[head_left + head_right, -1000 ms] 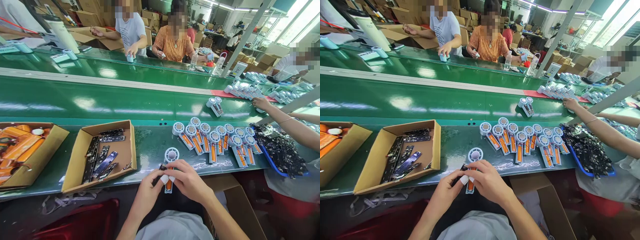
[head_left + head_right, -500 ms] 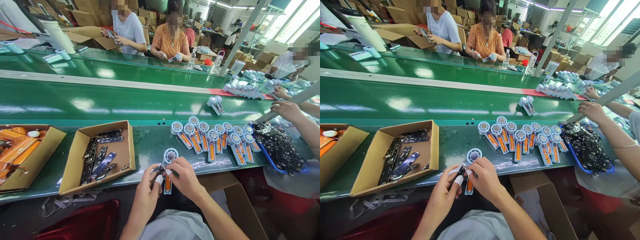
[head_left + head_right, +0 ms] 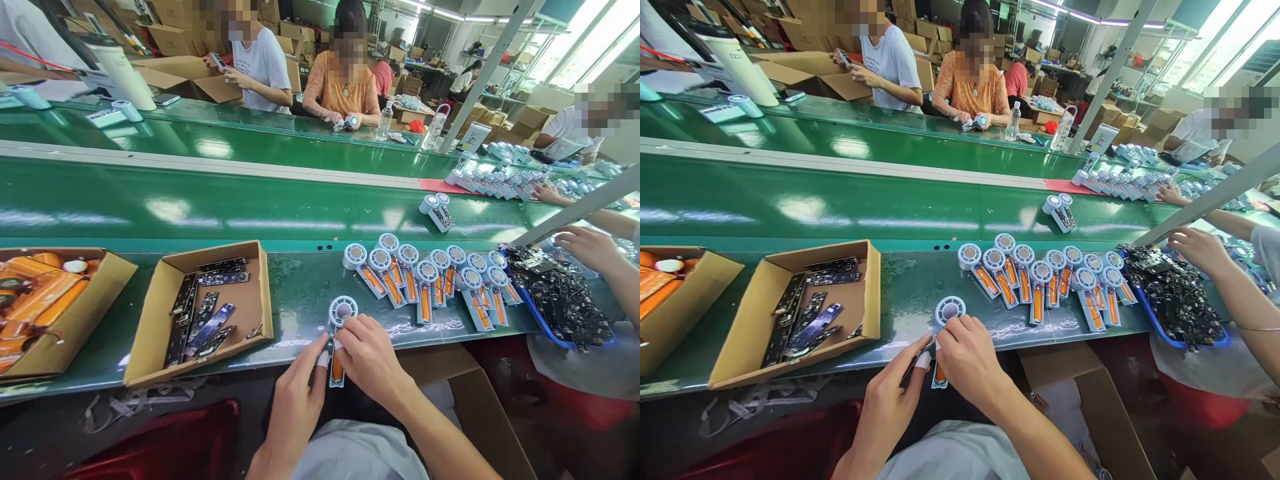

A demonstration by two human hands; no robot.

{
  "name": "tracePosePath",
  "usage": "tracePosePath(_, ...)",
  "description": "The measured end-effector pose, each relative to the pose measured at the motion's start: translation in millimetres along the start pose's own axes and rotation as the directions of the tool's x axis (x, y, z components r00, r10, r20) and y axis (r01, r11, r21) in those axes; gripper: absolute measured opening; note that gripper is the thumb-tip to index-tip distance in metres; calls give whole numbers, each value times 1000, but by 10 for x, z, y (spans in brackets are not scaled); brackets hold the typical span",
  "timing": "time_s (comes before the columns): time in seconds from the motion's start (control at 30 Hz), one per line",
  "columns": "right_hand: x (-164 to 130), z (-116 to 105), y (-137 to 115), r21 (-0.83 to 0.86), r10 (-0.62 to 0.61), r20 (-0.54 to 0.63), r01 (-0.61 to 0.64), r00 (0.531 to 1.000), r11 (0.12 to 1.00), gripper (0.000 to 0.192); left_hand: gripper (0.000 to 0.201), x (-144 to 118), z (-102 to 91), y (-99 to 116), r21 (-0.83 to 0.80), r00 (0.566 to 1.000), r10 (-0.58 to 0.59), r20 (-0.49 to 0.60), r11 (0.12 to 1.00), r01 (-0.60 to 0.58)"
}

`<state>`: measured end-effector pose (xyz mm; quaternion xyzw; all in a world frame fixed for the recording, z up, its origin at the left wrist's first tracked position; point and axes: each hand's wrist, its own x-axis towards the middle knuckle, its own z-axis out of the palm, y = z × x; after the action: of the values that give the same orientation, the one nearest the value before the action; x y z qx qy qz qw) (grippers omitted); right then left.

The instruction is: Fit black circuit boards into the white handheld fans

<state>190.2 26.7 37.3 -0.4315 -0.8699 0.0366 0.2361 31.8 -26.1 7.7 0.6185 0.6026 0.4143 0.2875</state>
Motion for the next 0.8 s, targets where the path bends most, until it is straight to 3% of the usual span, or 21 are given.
tracePosePath(0.2, 26, -17, 112, 284, 56, 61, -72, 997, 956, 17, 35, 137, -139, -12, -135, 990, -70, 123, 987, 87)
tracePosePath(0.37, 43, -6, 138, 427, 76, 137, -128, 988, 895, 20, 32, 226, -220, -42, -185, 984, -26, 178, 981, 59)
tracePosePath(0.53, 26, -104, 130, 424, 92, 158, -151, 983, 893, 24, 31, 225, -225, -109, -183, 972, -66, 227, 977, 109)
tracePosePath(0.7, -80, -301, 202, 282, -102, 247, 29, 964, 959, 50, 44, 206, -268, -119, -112, 951, -184, 249, 970, 217)
tracePosePath(0.8, -114, -273, 239, 166, -185, 284, 142, 941, 976, 42, 46, 201, -294, -128, -42, 935, -172, 309, 980, 194)
